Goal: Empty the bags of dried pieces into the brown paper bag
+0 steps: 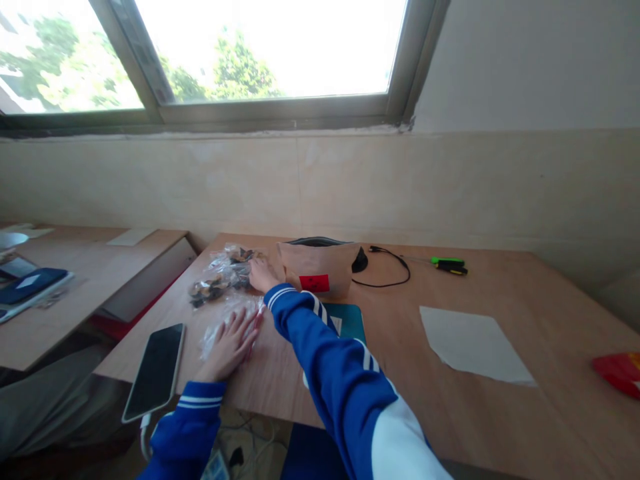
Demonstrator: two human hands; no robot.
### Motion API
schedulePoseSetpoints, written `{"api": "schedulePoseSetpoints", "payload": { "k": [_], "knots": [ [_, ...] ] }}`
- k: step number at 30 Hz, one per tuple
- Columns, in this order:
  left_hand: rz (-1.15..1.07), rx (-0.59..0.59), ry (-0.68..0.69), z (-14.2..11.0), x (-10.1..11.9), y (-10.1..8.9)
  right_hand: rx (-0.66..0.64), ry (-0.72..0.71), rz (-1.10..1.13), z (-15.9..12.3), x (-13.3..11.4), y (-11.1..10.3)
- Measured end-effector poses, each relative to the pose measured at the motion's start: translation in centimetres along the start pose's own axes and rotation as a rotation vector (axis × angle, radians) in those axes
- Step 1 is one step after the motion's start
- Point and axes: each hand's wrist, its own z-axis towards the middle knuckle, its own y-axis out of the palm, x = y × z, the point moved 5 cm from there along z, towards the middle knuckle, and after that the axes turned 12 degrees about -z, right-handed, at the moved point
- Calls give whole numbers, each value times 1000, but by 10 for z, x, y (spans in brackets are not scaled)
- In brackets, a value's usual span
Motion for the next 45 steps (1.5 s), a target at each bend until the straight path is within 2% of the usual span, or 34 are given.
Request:
{"api": "schedulePoseSetpoints", "payload": {
  "k": [3, 8, 11, 14, 15, 17, 20, 21, 22, 24, 27, 30, 35, 41, 45],
  "knots": [
    [59, -17, -33, -3, -2, 12, -17, 19, -85, 10, 5, 7],
    [56, -15, -52, -5, -3, 13, -66, 99, -158, 12, 5, 5],
    [-35, -2, -46, -4, -7, 12, -116, 104, -149, 3, -4, -8],
    [-241, 39, -43, -2, -12, 3, -88, 100, -119, -20, -18, -35],
    [-332, 88, -40, -2, -10, -4, -60, 102, -110, -31, -24, -45],
    [-504, 267, -47, -7, 0, -25, -7, 99, -90, -60, -35, -65],
    [-712, 582, -140, -27, 33, -59, 80, 65, 4, -113, -49, -87],
    [-831, 635, -146, -34, 49, -67, 97, 76, 43, -132, -50, -91],
    [-961, 624, -123, -39, 67, -71, 110, 70, 114, -150, -52, -93],
    [-1141, 509, -79, -46, 101, -71, 130, 95, 299, -183, -51, -93],
    [-1215, 365, -88, -53, 131, -60, 219, 131, 439, -223, -44, -91],
    [-1240, 265, -113, -58, 142, -42, 268, 148, 483, -251, -34, -90],
    [-1327, 124, -161, -69, 154, -21, 181, 157, 587, -277, -18, -84],
    [-1276, 97, -114, -76, 169, -20, 178, 255, 709, -290, 0, -74],
    [-1255, 90, -88, -78, 175, -25, 167, 250, 804, -291, 4, -74]
  ]
}}
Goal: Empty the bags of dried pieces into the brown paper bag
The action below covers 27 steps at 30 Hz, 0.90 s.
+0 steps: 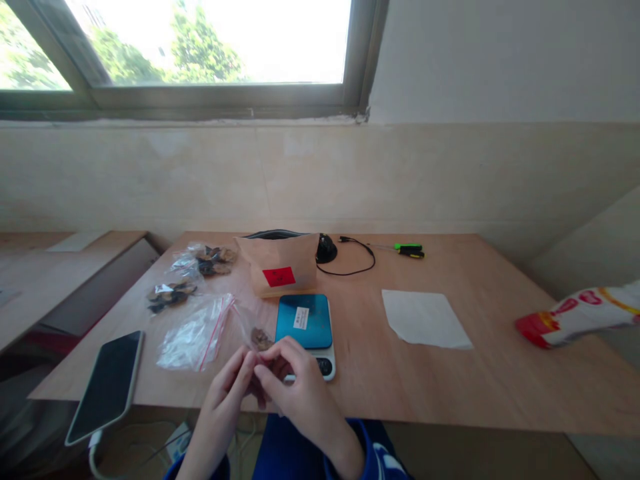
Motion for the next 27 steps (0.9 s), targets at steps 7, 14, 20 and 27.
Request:
{"api": "schedulePoseSetpoints", "payload": {
  "k": [7, 14, 20, 27],
  "knots": [
    [-9, -64, -32, -5, -5, 8, 30, -74, -76, -2, -7, -8],
    [27, 27, -22, -4, -19, 4, 82, -207, -269, -7, -23, -10],
    [61, 45, -18, -8, -11, 5, 89, -190, -186, -5, -21, -14],
    [61, 106, 57, -12, -5, 9, 88, -152, -50, -8, -18, -11]
  ]
}}
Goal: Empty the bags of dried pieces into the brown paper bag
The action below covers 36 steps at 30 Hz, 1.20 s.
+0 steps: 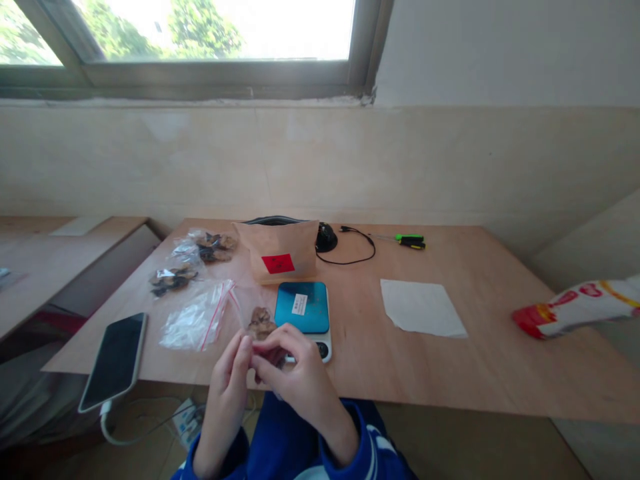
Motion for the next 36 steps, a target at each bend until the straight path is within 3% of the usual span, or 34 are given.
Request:
{"api": "schedulePoseSetpoints", "payload": {
  "k": [4, 13, 29, 36],
  "knots": [
    [-27, 2, 30, -2, 1, 1, 30, -2, -19, -3, -1, -5],
    [-24, -155, -2, -2, 5, 14, 32, 78, -103, -6, -4, -14],
    [91, -172, 76, -1, 11, 19, 18, 76, -78, -4, -2, -14],
    [91, -199, 38, 0, 10, 23, 7, 21, -133, -5, -2, -19]
  ]
}}
